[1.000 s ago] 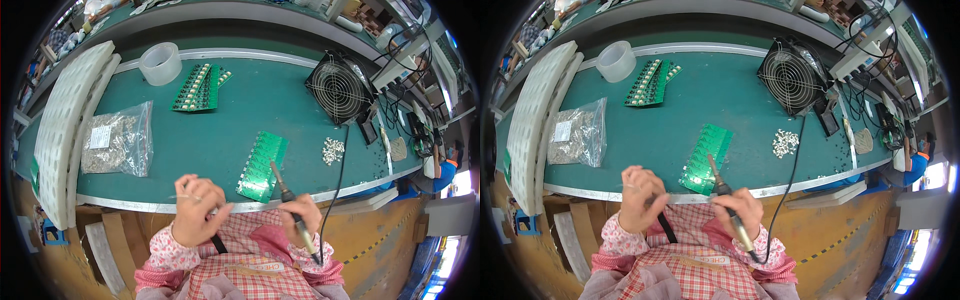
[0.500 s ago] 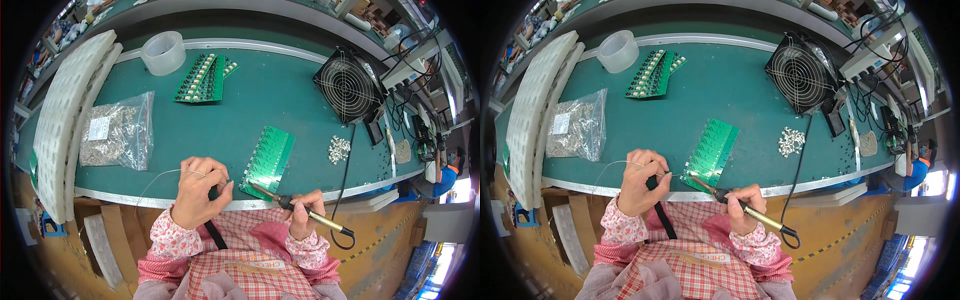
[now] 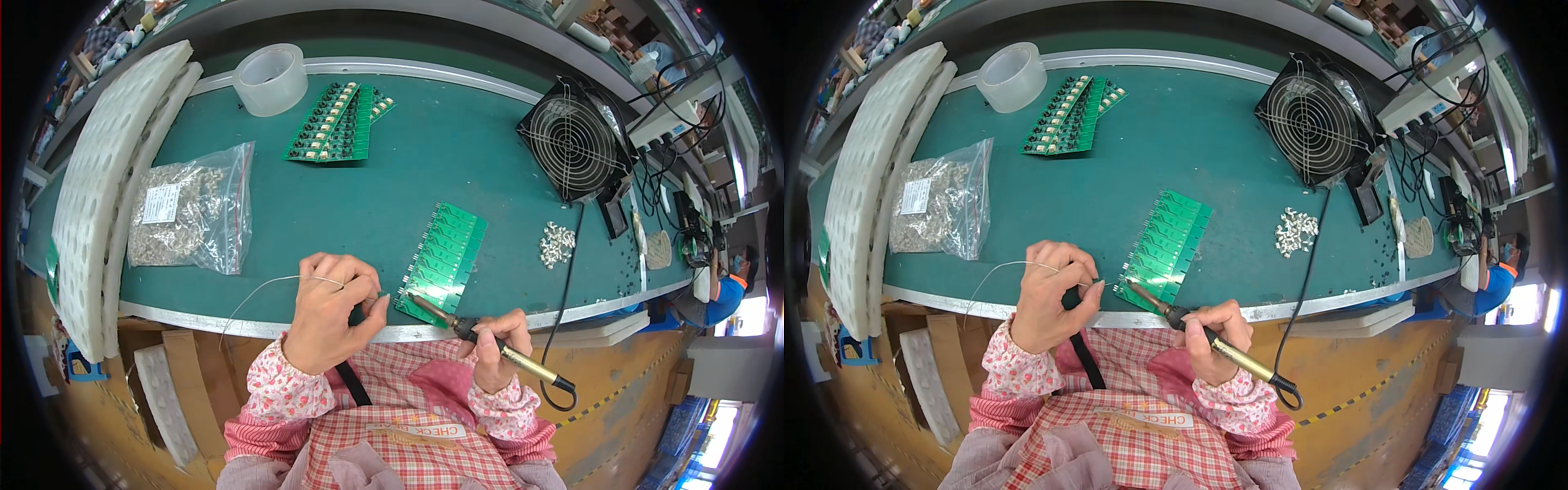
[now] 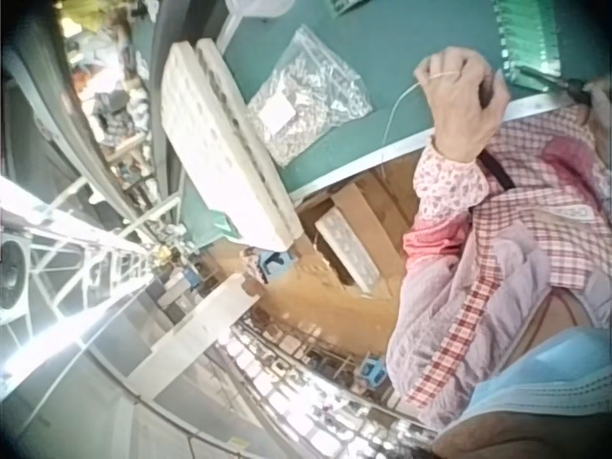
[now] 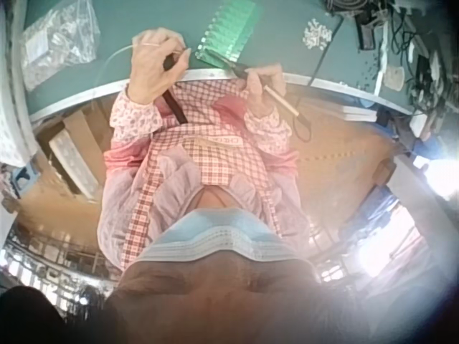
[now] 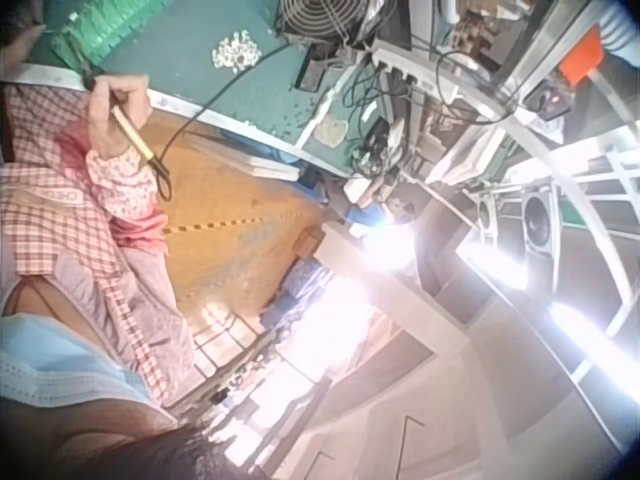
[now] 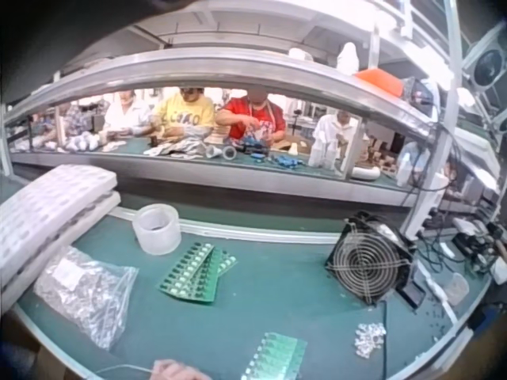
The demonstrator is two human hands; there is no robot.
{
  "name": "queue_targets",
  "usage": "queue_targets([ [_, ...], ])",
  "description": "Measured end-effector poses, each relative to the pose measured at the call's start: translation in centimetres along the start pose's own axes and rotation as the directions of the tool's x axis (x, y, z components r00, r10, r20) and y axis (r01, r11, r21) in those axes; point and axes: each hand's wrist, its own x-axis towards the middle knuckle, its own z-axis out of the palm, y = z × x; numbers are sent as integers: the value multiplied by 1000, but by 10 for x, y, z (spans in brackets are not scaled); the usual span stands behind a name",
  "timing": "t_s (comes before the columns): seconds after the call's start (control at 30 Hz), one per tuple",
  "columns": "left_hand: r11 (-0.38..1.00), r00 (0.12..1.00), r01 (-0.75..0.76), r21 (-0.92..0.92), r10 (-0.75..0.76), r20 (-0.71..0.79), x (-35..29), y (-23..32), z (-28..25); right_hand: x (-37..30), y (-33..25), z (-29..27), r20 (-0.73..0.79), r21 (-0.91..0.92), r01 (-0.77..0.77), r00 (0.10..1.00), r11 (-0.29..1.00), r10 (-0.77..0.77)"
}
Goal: The person assembles electronic components onto printed circuit boards and solders them in place with a soldering iron and soldering wire, using pliers to manipulate components.
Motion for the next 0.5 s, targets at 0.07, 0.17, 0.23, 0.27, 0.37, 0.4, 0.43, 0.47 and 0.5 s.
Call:
queue_targets([
  [0.07, 1000, 1000, -8, 2, 8, 6, 0, 0, 0, 2, 0, 0, 3, -16, 14, 1000, 1000, -14],
  [0.17, 1000, 1000, -10, 5, 10, 1, -1, 0, 0, 4, 6, -3, 54, -148, 150, 988, 978, -143],
  [0.23, 1000, 999, -28, 2, 28, -23, 0, 0, 2, 5, 8, -2, 28, -104, 170, 985, 980, -168],
  [0.27, 1000, 999, -28, 2, 28, -24, 0, 0, 2, 6, 8, -1, 29, -103, 171, 985, 980, -168],
  [0.37, 999, 999, -47, 3, 48, -21, 1, 1, 1, 6, 7, 2, 22, -55, 180, 984, 982, -179],
  [0.4, 999, 999, -39, 8, 39, -15, 0, 1, 1, 7, 6, 4, 20, -81, 172, 985, 982, -171],
  [0.43, 999, 999, -31, 14, 31, -8, 0, 2, 1, 6, 5, 5, 17, -107, 164, 987, 981, -163],
  [0.47, 999, 999, -31, 13, 32, -5, -1, 2, 1, 6, 6, 5, 15, -108, 162, 987, 981, -162],
  [0.5, 999, 1000, -29, 13, 29, 1, -1, 2, 1, 5, 7, 5, 13, -103, 167, 986, 980, -167],
])
